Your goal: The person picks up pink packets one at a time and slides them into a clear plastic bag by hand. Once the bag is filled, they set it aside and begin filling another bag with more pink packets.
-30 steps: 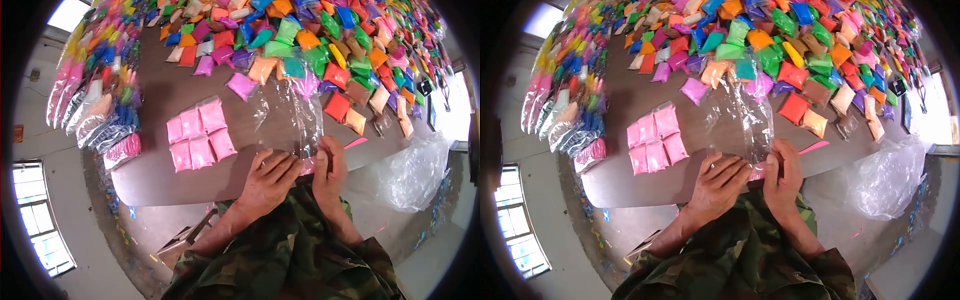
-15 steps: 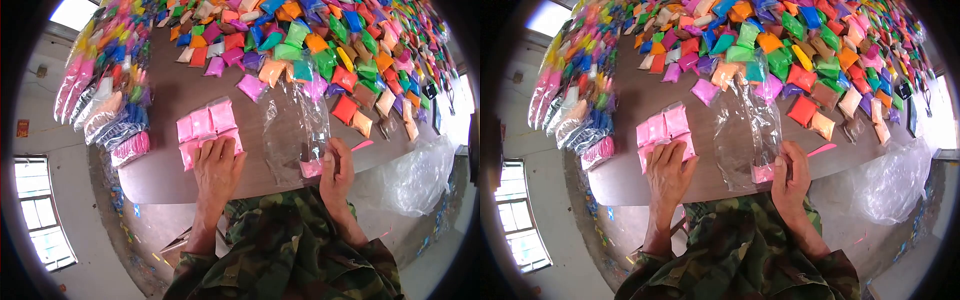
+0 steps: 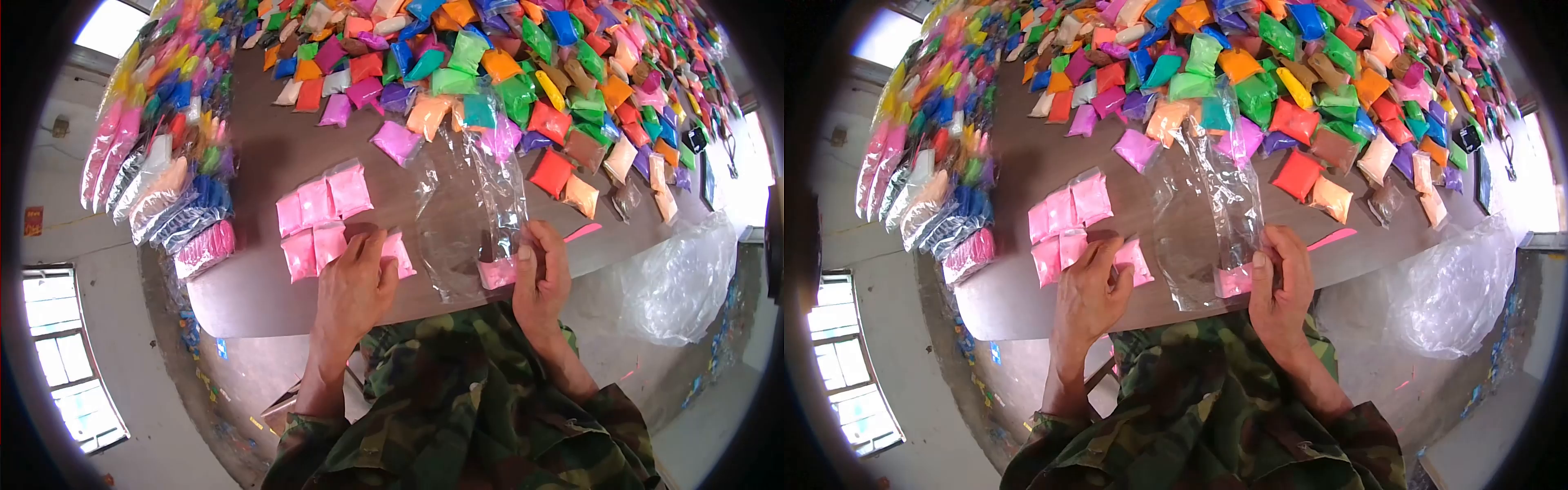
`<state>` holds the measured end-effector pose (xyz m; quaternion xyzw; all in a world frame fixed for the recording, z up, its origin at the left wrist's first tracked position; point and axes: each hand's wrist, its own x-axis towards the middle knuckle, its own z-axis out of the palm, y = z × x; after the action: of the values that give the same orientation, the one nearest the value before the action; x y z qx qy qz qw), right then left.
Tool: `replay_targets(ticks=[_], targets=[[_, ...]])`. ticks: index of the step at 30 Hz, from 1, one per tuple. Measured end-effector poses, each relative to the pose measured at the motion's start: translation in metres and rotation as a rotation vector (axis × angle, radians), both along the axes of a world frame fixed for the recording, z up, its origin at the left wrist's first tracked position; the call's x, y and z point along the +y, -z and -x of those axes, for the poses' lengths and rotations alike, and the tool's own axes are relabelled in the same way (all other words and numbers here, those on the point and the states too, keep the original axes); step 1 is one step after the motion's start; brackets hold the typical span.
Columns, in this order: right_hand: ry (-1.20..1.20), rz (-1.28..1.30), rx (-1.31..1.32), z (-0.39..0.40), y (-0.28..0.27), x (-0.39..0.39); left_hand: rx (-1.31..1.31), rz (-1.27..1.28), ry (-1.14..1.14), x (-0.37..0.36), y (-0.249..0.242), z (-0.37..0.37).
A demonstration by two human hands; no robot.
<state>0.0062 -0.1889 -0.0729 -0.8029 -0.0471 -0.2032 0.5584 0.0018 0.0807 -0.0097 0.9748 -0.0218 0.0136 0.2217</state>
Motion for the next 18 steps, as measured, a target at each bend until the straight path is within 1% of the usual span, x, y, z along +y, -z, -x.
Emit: replay_targets(ticks=[1, 4, 7, 8, 11, 12, 15, 16, 18], targets=[[0.004, -0.009, 0.006, 0.000, 0.000, 0.001, 0.045, -0.001, -0.005, -0.002, -0.003, -0.001], [0.015, -0.015, 0.012, 0.001, -0.001, 0.002, 0.135, 0.155, -0.033, -0.003, -0.016, 0.000], [0.026, 0.007, 0.003, 0.001, 0.000, 0.002, 0.180, 0.241, 0.027, 0.004, -0.026, 0.000], [0.027, 0.018, -0.002, 0.001, 0.000, 0.001, 0.092, 0.331, 0.060, 0.007, -0.021, 0.000], [0.029, 0.027, -0.005, 0.001, -0.002, 0.002, 0.111, 0.487, -0.036, 0.008, -0.021, -0.002], [0.028, 0.025, -0.003, 0.001, -0.001, 0.001, 0.067, 0.547, -0.046, 0.001, -0.024, -0.005], [0.023, 0.012, 0.000, 0.001, 0.000, 0.002, 0.058, 0.742, -0.074, -0.025, -0.012, -0.015], [0.022, 0.008, 0.000, 0.001, 0.000, 0.002, 0.028, 0.767, -0.039, -0.033, 0.003, -0.018], [0.019, 0.010, -0.005, 0.000, 0.000, 0.001, 0.077, 0.719, 0.022, -0.052, 0.014, -0.021]])
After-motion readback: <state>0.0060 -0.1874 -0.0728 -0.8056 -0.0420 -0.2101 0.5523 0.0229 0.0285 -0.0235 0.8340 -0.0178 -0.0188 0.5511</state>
